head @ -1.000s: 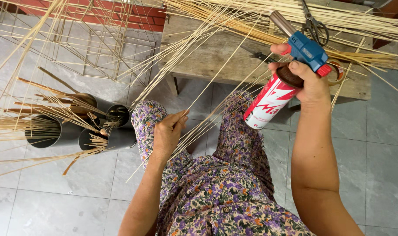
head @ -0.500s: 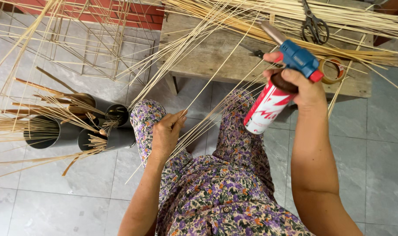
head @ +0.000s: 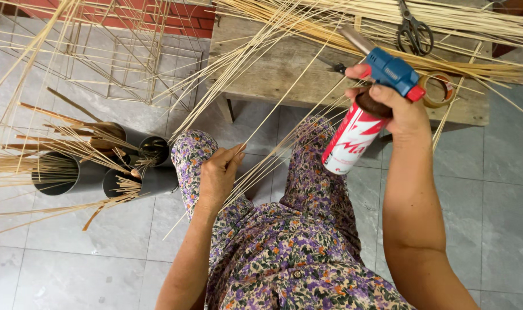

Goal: The person sits on the floor and uses a handheld blowtorch to heat thin bamboo sticks one by one. They hold each stick with the left hand and apply the flame with the right hand, then place the heated stick into a metal container. The process is repeated for multiple sticks.

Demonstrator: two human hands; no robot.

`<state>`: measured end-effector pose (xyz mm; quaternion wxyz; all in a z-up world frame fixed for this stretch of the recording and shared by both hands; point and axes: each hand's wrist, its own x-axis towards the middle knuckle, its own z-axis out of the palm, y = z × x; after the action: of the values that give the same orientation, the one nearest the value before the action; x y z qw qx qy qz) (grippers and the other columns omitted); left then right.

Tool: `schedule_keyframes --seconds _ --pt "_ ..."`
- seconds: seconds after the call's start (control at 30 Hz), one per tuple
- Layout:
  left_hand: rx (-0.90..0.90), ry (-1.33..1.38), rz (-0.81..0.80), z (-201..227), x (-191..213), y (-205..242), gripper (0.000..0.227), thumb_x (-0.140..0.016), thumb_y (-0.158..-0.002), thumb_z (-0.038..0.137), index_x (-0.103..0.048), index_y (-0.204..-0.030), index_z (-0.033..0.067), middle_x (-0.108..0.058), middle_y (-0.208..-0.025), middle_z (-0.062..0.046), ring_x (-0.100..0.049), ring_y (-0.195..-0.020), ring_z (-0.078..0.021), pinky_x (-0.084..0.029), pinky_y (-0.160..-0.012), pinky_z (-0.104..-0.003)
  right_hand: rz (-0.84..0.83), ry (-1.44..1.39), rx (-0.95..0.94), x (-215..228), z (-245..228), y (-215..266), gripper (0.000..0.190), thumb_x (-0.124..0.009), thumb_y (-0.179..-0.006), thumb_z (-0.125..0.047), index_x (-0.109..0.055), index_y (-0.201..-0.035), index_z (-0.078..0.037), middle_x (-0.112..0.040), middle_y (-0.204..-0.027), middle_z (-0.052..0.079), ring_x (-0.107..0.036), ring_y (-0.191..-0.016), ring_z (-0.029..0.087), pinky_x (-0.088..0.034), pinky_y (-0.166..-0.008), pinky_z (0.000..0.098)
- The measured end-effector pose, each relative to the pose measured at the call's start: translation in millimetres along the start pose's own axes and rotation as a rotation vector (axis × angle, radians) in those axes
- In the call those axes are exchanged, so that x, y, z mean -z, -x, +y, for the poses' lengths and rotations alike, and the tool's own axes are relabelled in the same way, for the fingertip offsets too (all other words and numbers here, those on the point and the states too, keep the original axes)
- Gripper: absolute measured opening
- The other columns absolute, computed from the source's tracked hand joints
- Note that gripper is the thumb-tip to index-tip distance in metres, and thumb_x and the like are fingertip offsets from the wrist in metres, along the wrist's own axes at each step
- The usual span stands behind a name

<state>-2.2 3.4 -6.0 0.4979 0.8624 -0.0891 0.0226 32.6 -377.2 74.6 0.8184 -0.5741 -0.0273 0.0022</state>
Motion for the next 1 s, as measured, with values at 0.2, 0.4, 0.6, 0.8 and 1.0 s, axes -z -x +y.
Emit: schedule_keyframes --seconds 0.2,0.4,0.6,0.8,1.0 --pt "0.004 -0.001 0.013 -3.1 -1.2 -0.9 0.023 -0.072 -0.096 0.015 -0.076 -0.118 0.0109 -0.073 -0.084 -0.006 -0.071 -0.071 -0.0138 -0.056 -0.065 -0.029 -0.040 0.009 0.080 -0.8 1.1 -4.4 0.049 -0.076 -0.091 -0.009 -0.062 -0.136 0.001 -0.068 -0.132 0.017 -0.070 -0.125 0.030 -0.061 -0.103 0.0477" --pt "0.064 0.038 -0.017 -5.6 -1.3 -7.3 0.025 -0.070 -0.097 0.021 -0.076 -0.121 0.0130 -0.072 -0.078 -0.006 -0.067 -0.065 -0.0109 -0.053 -0.060 -0.028 -0.352 0.060 -0.160 -40.1 12.6 37.5 0.059 -0.075 -0.081 -0.002 -0.061 -0.138 0.002 -0.071 -0.133 0.019 -0.072 -0.110 0.028 -0.060 -0.099 0.0420" --pt "0.249 0.155 -0.134 -4.6 2.1 -10.2 0.028 -0.068 -0.098 0.025 -0.076 -0.123 0.0134 -0.065 -0.064 -0.002 -0.052 -0.053 -0.0058 -0.044 -0.050 -0.026 -0.283 0.125 -0.292 -54.2 28.1 43.3 0.061 -0.074 -0.078 0.002 -0.060 -0.137 0.003 -0.069 -0.130 0.020 -0.070 -0.108 0.026 -0.057 -0.094 0.0390" --pt "0.233 0.169 -0.148 -9.7 3.1 -6.1 0.027 -0.067 -0.099 0.025 -0.077 -0.120 0.0121 -0.066 -0.063 -0.001 -0.053 -0.054 -0.0041 -0.045 -0.051 -0.024 -0.047 0.025 -0.021 -13.0 20.5 16.2 0.050 -0.070 -0.085 -0.004 -0.063 -0.134 0.001 -0.070 -0.131 0.021 -0.074 -0.106 0.031 -0.061 -0.096 0.0434" --pt "0.292 0.152 -0.185 -10.0 0.9 -9.6 0.028 -0.066 -0.099 0.026 -0.077 -0.121 0.0124 -0.066 -0.063 -0.001 -0.053 -0.056 -0.0043 -0.045 -0.053 -0.024 -0.062 -0.020 0.026 -12.2 13.7 13.2 0.052 -0.071 -0.088 -0.006 -0.060 -0.139 0.000 -0.069 -0.130 0.019 -0.073 -0.107 0.030 -0.061 -0.095 0.0430"
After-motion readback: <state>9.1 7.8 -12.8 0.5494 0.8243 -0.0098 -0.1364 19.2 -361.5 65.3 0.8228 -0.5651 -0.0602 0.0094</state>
